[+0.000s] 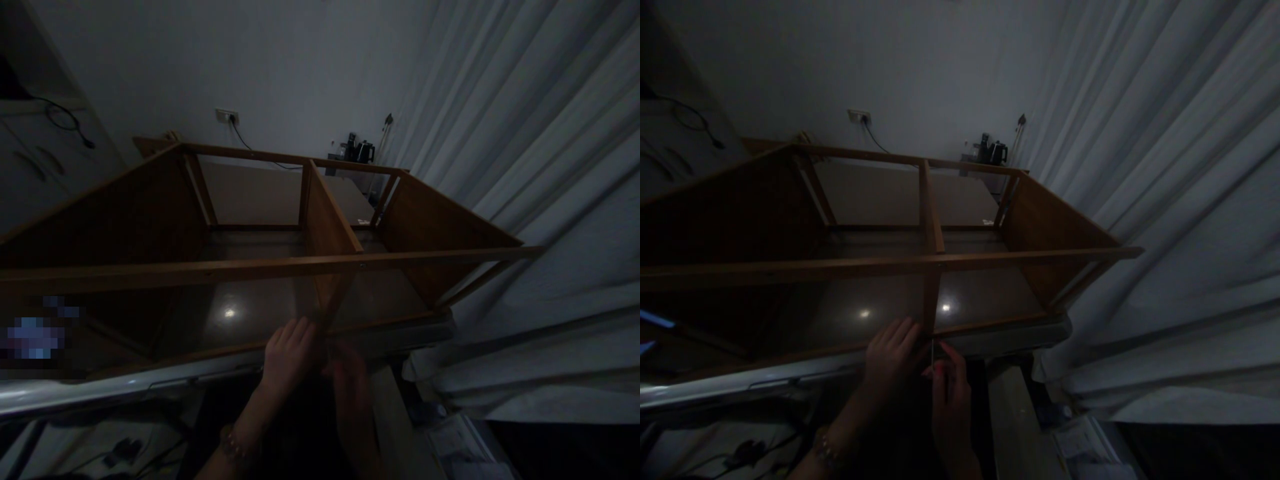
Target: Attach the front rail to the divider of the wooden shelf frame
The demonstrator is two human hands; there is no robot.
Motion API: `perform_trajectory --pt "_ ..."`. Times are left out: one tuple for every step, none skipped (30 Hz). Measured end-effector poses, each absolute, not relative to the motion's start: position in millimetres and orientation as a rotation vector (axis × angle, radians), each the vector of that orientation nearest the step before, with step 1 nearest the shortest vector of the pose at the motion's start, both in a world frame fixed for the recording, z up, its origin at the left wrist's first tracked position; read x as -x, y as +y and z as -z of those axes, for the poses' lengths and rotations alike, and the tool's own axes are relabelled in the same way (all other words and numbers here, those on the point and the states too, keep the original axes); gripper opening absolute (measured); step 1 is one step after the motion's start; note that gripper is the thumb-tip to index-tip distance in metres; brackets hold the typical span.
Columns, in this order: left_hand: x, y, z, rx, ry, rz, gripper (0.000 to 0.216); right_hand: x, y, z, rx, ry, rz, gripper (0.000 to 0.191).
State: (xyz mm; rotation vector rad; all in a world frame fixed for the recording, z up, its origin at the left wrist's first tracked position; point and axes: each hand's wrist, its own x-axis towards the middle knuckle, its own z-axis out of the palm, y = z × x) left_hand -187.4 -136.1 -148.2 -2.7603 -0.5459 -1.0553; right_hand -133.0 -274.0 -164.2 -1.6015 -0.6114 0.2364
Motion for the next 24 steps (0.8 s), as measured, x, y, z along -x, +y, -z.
perform_trajectory --pt "188 -136 149 2.766 -0.553 1.045 0.017 134 -273 165 1.558 -0.583 -0.262 0.031" --pt "188 -136 149 2.770 -0.556 1.038 0.017 136 -271 166 1.515 -0.566 -0.286 0.031" --pt "188 -136 149 2.774 -0.559 1.032 0.017 137 -269 167 1.479 -0.562 -0.311 0.031" --pt "188 -136 149 2.776 -0.559 1.031 0.017 139 -266 168 1.453 -0.566 -0.332 0.032" --pt "188 -136 148 2.779 -0.559 1.031 0.017 140 -264 169 1.438 -0.576 -0.347 0.033" --pt "188 -136 148 2.782 -0.560 1.033 0.017 142 -263 169 1.434 -0.586 -0.355 0.033" --pt "188 -136 148 2.785 -0.559 1.037 0.017 143 -262 169 1.433 -0.594 -0.363 0.034" --pt "188 -136 148 2.787 -0.557 1.045 0.017 143 -261 169 1.432 -0.594 -0.372 0.034" --pt "188 -136 148 2.789 -0.557 1.050 0.017 143 -261 168 1.432 -0.591 -0.381 0.034" --pt "188 -136 148 2.789 -0.555 1.056 0.017 142 -263 166 1.446 -0.585 -0.380 0.033" --pt "188 -136 149 2.785 -0.552 1.061 0.017 141 -264 165 1.480 -0.583 -0.366 0.031" --pt "188 -136 149 2.778 -0.547 1.066 0.017 139 -267 163 1.536 -0.594 -0.329 0.029" --pt "188 -136 150 2.773 -0.546 1.064 0.018 137 -269 162 1.611 -0.621 -0.268 0.025" --pt "188 -136 150 2.769 -0.548 1.056 0.018 136 -272 162 1.695 -0.667 -0.186 0.023" --pt "188 -136 150 2.767 -0.548 1.050 0.018 134 -274 162 1.774 -0.721 -0.095 0.021" --pt "188 -136 150 2.765 -0.551 1.048 0.018 132 -276 163 1.837 -0.772 -0.006 0.020" --pt "188 -136 150 2.765 -0.555 1.046 0.018 131 -277 164 1.879 -0.809 0.075 0.020" --pt "188 -136 150 2.767 -0.555 1.045 0.018 130 -278 165 1.904 -0.828 0.142 0.020" --pt "188 -136 149 2.766 -0.555 1.050 0.018 129 -278 166 1.916 -0.834 0.188 0.020" --pt "188 -136 149 2.765 -0.553 1.057 0.018 128 -278 166 1.923 -0.834 0.213 0.018" --pt "187 -136 148 2.766 -0.557 1.063 0.018 128 -278 166 1.931 -0.837 0.219 0.016" --pt "187 -137 148 2.770 -0.564 1.065 0.017 127 -278 165 1.941 -0.849 0.206 0.014" --pt "187 -137 148 2.776 -0.569 1.065 0.016 127 -278 163 1.953 -0.866 0.181 0.015" --pt "187 -137 147 2.781 -0.573 1.065 0.016 127 -278 161 1.965 -0.886 0.150 0.018"
